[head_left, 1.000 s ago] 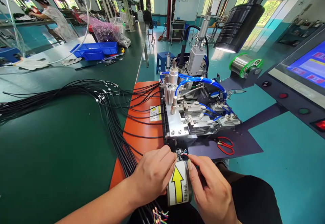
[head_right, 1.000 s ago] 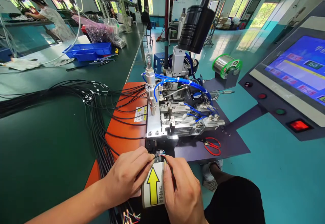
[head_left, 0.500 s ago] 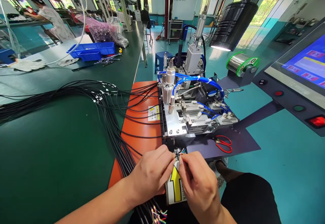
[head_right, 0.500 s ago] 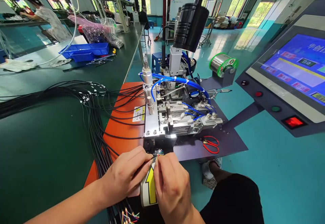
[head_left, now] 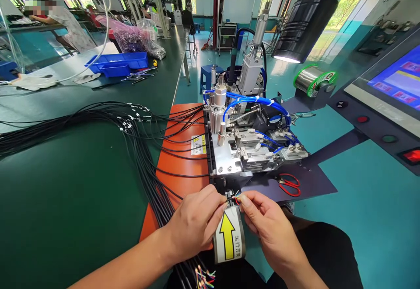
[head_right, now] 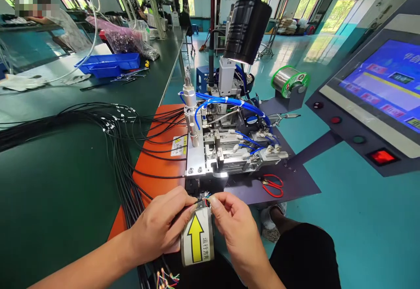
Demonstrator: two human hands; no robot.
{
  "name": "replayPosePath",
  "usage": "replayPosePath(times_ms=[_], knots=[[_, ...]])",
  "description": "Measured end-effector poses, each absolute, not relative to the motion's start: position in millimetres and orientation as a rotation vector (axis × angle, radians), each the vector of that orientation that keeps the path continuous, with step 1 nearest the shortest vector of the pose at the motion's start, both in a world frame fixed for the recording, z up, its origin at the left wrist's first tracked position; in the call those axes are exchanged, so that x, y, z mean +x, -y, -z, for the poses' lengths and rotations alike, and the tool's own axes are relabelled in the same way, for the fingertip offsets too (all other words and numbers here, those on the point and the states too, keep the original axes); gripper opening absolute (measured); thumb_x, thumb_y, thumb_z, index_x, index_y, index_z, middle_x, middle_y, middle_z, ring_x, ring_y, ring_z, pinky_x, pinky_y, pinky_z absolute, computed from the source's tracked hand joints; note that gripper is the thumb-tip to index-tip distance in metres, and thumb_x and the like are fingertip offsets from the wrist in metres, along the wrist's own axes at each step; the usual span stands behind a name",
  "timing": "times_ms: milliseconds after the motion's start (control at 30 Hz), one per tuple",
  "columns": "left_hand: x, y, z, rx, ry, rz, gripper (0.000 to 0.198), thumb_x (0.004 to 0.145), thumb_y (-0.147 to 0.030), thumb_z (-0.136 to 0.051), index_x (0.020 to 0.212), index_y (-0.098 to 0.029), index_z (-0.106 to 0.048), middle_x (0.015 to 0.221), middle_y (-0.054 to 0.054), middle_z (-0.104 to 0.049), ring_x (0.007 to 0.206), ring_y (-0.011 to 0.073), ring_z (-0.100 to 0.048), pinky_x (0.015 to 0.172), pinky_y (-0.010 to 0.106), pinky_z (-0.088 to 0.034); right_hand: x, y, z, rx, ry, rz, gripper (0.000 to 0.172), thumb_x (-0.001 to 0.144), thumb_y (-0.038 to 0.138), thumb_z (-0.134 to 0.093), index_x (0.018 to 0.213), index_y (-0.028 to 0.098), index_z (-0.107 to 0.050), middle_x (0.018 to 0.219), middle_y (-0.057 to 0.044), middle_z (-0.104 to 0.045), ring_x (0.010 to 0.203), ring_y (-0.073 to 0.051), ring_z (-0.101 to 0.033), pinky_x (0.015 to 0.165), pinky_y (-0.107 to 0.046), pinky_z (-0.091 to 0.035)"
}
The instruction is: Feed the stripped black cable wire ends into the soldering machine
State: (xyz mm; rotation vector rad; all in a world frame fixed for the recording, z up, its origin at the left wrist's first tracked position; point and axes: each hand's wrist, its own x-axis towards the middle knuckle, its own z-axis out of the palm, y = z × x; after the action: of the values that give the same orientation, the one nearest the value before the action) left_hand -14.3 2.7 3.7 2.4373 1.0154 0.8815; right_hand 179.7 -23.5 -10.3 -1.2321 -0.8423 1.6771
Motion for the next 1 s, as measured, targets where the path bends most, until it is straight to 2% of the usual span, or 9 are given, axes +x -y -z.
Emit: replayPosePath(times_ms=[133, 433, 700, 1000], knots=[[-14.6, -2.7, -3.6, 2.425, -1.018, -0.863, 0.017, 0.1, -0.015, -0.045, 0.098, -0.015, -0.062, 0.078, 0.004, -0.056, 0.069, 0.0161, -0.054, 0.059, 0.027, -0.042, 176.2, 19.6, 11.8, -1.219, 0.822, -1.674, 0.037, 0.089, 0.052, -0.069, 0.087, 0.015, -0.064, 0.063, 0.007, -0.04, 0.053, -0.007, -0.021, 0.047, -0.023, -0.013], [-13.6, -2.9, -4.3, 2.392, -1.007, -0.852, 0.019, 0.101, -0.014, -0.043, 0.097, -0.014, -0.062, 0.078, 0.004, -0.055, 0.068, 0.0158, -0.051, 0.059, 0.028, -0.039, 179.1, 14.0, 11.0, -1.303, 1.008, -1.523, 0.036, 0.092, 0.051, -0.065, 0.085, 0.015, -0.063, 0.064, 0.006, -0.038, 0.057, -0.008, -0.026, 0.049, -0.023, -0.019], [-15.0, -1.7, -3.3, 2.392, -1.043, -0.829, 0.02, 0.101, -0.016, -0.043, 0.098, -0.014, -0.063, 0.079, 0.004, -0.056, 0.069, 0.0161, -0.052, 0.06, 0.028, -0.039, 179.2, 13.8, 11.9, -1.343, 1.071, -1.45, 0.032, 0.094, 0.048, -0.063, 0.091, 0.017, -0.065, 0.069, 0.004, -0.044, 0.06, -0.009, -0.03, 0.051, -0.022, -0.025], [-14.5, -2.2, -0.1, 2.416, -1.082, -0.819, 0.022, 0.101, -0.016, -0.043, 0.098, -0.014, -0.064, 0.079, 0.004, -0.057, 0.067, 0.0163, -0.052, 0.059, 0.029, -0.04, 175.6, 15.0, 18.0, -1.395, 1.076, -1.381, 0.032, 0.093, 0.05, -0.064, 0.087, 0.019, -0.066, 0.067, 0.004, -0.047, 0.06, -0.01, -0.034, 0.052, -0.023, -0.028]])
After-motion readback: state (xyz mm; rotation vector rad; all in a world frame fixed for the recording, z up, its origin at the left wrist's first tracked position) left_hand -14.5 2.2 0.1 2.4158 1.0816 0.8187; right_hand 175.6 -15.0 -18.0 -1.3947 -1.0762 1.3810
